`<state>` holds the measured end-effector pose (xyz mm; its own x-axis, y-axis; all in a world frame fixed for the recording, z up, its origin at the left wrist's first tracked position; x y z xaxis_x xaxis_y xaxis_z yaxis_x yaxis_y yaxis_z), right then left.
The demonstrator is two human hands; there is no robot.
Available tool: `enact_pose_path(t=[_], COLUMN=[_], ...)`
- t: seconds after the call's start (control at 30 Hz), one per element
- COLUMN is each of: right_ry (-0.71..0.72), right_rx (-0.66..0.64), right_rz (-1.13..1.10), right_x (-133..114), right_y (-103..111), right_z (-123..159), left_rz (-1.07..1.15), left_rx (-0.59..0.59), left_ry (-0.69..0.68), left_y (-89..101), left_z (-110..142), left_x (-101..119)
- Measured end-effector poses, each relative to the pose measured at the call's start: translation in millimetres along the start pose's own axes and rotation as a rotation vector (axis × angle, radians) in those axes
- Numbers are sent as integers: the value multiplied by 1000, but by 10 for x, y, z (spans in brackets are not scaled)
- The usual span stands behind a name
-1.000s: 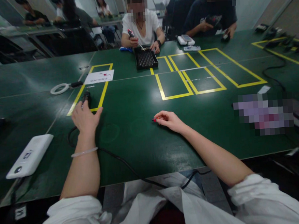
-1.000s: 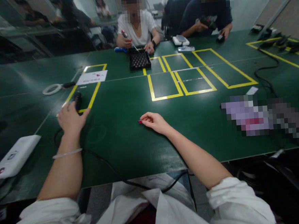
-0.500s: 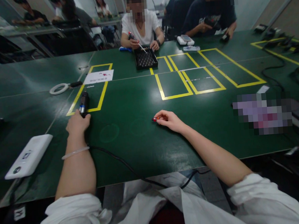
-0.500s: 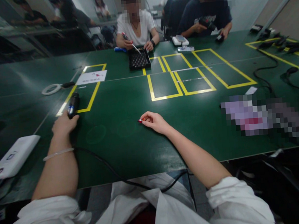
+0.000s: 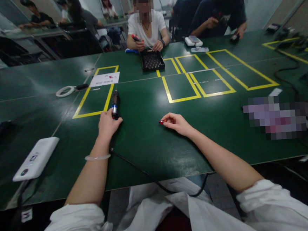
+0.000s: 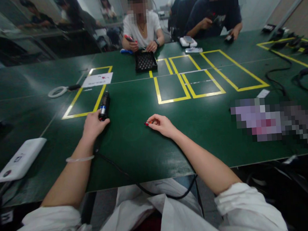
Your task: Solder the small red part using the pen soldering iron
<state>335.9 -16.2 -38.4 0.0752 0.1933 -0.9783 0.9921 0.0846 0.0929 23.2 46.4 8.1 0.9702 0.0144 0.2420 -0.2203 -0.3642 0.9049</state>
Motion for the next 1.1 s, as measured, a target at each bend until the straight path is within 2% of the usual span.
enact_pose_path(t=[0.23, 0.37, 0.53, 0.8, 0.93, 1.1], right_ry=[71, 151, 258, 405, 415, 408], right_rx=[57, 80, 45, -40, -62, -32], right_rz=[17, 164, 251, 385, 476, 465], right_x=[-76, -151, -223, -310, -279, -301], right_y=[34, 54, -3, -118, -126, -100], right_z=[1, 31, 68, 108, 108, 118], left_rz=[56, 134, 191, 152, 95, 52], left_rx=[-29, -61, -109, -120, -100, -84], left_ry=[-285, -392, -427, -427, -443, -451], left_y=[-137, -134, -129, -116, -95, -61], left_z=[488, 743, 898, 935, 946, 950], left_x=[1045, 1402, 1530, 1542, 1557, 1570])
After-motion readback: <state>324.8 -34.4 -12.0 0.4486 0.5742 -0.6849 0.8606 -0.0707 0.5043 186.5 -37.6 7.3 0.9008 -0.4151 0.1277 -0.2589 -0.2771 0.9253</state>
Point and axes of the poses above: each hand's wrist, its own z-axis away from the middle knuckle, its own y-axis out of the back of the hand, x = y × z, the point moved 6 cm from there along -z, towards the middle knuckle, and after that the axes turned 13 degrees about x, right-handed, at the moved point
